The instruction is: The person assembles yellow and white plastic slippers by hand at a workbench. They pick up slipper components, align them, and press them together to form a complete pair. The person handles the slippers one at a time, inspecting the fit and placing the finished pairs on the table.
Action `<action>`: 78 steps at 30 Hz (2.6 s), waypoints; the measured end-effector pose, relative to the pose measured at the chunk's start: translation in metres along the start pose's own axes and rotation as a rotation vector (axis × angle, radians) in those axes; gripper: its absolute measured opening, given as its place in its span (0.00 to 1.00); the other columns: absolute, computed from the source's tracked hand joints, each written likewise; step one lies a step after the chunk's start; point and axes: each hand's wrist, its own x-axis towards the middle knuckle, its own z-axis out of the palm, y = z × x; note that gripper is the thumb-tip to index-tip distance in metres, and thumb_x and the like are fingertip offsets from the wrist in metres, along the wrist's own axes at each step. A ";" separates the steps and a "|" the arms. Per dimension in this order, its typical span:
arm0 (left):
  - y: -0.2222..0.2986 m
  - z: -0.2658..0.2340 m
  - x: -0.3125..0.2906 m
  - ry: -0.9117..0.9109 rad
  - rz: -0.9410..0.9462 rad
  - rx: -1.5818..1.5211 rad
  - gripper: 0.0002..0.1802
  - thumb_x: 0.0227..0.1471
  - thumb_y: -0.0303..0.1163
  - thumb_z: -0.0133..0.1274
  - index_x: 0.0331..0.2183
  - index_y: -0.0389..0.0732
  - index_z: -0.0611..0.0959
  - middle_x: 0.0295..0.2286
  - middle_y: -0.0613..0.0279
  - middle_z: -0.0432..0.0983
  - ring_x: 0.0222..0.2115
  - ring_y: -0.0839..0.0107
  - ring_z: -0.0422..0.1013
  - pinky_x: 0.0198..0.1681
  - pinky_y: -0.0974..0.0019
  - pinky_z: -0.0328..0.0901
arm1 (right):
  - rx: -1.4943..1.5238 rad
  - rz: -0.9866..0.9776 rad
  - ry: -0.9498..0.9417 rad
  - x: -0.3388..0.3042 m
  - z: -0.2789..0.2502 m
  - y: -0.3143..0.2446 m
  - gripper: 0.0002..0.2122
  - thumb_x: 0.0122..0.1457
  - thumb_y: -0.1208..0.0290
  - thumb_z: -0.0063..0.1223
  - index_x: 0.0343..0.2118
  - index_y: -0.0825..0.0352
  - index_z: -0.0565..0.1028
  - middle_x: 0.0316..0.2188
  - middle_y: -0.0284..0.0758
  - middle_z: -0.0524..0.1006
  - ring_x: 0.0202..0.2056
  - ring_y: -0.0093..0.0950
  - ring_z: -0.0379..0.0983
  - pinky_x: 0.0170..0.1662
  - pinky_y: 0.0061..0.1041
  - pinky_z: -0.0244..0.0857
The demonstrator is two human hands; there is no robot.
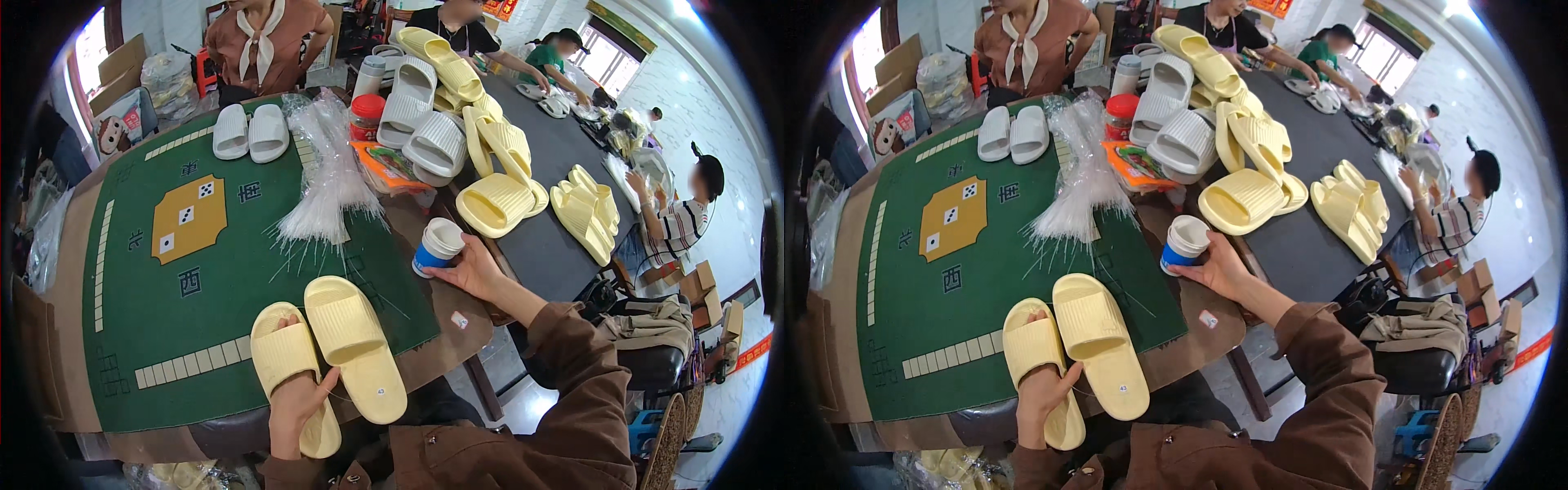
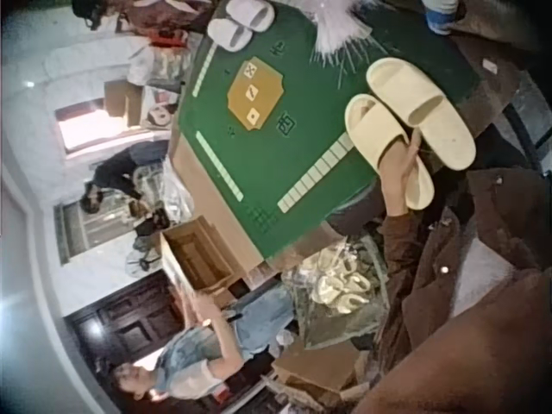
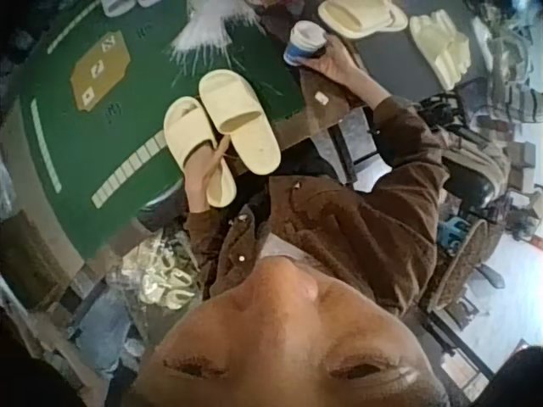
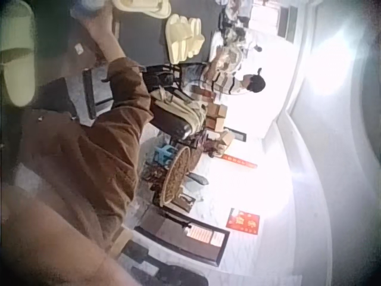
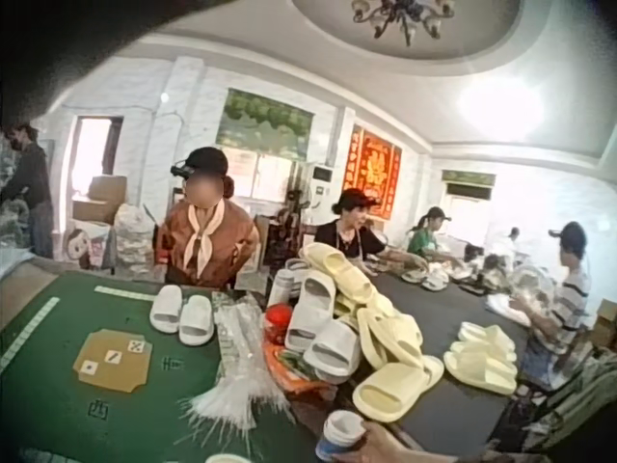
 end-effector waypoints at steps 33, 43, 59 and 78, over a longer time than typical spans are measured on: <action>0.013 -0.002 -0.017 -0.064 -0.228 0.064 0.30 0.56 0.52 0.51 0.28 0.29 0.80 0.24 0.42 0.75 0.25 0.44 0.73 0.29 0.49 0.67 | -0.787 -0.665 0.353 0.085 0.020 0.036 0.32 0.48 0.70 0.66 0.52 0.71 0.58 0.39 0.41 0.73 0.27 0.23 0.72 0.28 0.22 0.68; 0.009 0.005 -0.015 -0.018 -0.179 0.121 0.28 0.57 0.50 0.50 0.33 0.28 0.80 0.28 0.40 0.76 0.30 0.42 0.73 0.35 0.48 0.67 | -1.026 -0.885 0.405 0.101 0.048 0.013 0.36 0.45 0.63 0.68 0.56 0.71 0.62 0.49 0.47 0.72 0.52 0.37 0.69 0.54 0.33 0.62; 0.014 0.000 -0.015 -0.071 -0.245 0.127 0.27 0.56 0.47 0.52 0.32 0.27 0.80 0.28 0.39 0.76 0.30 0.43 0.73 0.36 0.49 0.66 | -1.164 -0.897 0.750 0.205 0.075 -0.021 0.34 0.46 0.53 0.65 0.51 0.72 0.68 0.43 0.54 0.76 0.44 0.45 0.75 0.48 0.40 0.68; 0.019 -0.005 -0.010 -0.151 -0.270 -0.022 0.29 0.58 0.52 0.48 0.31 0.30 0.81 0.25 0.43 0.77 0.27 0.47 0.74 0.32 0.52 0.68 | -0.882 -0.736 0.280 0.141 0.078 -0.006 0.26 0.55 0.71 0.58 0.53 0.78 0.63 0.44 0.41 0.75 0.39 0.26 0.74 0.43 0.22 0.67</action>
